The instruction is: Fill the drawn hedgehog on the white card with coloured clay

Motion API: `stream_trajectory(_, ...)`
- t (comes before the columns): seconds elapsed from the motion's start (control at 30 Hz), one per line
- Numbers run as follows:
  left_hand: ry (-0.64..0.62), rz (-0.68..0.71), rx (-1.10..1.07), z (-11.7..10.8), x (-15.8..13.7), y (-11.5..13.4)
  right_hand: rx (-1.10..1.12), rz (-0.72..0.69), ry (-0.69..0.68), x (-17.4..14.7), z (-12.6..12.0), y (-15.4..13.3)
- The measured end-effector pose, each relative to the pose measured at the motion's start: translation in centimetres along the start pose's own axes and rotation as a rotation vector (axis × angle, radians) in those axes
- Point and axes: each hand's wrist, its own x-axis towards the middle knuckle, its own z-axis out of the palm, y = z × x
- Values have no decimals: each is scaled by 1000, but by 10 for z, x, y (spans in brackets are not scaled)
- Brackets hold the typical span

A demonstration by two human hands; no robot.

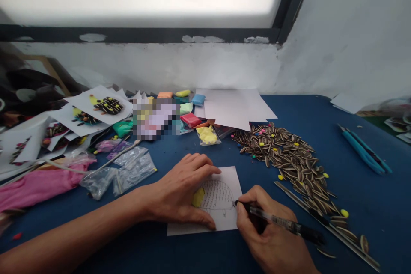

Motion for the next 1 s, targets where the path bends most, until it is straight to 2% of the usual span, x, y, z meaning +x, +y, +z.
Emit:
stream_trajectory(0.43, 2, 0, 1, 0, 0, 0, -7, -35, -22, -1, 0, 1)
stream_trajectory(0.73, -12, -4, -1, -1, 0, 0, 46, -39, -159, -6, 4, -1)
stream_trajectory(1.0, -18, -10, 3, -2, 0, 1, 62, -79, -189, -7, 6, -2)
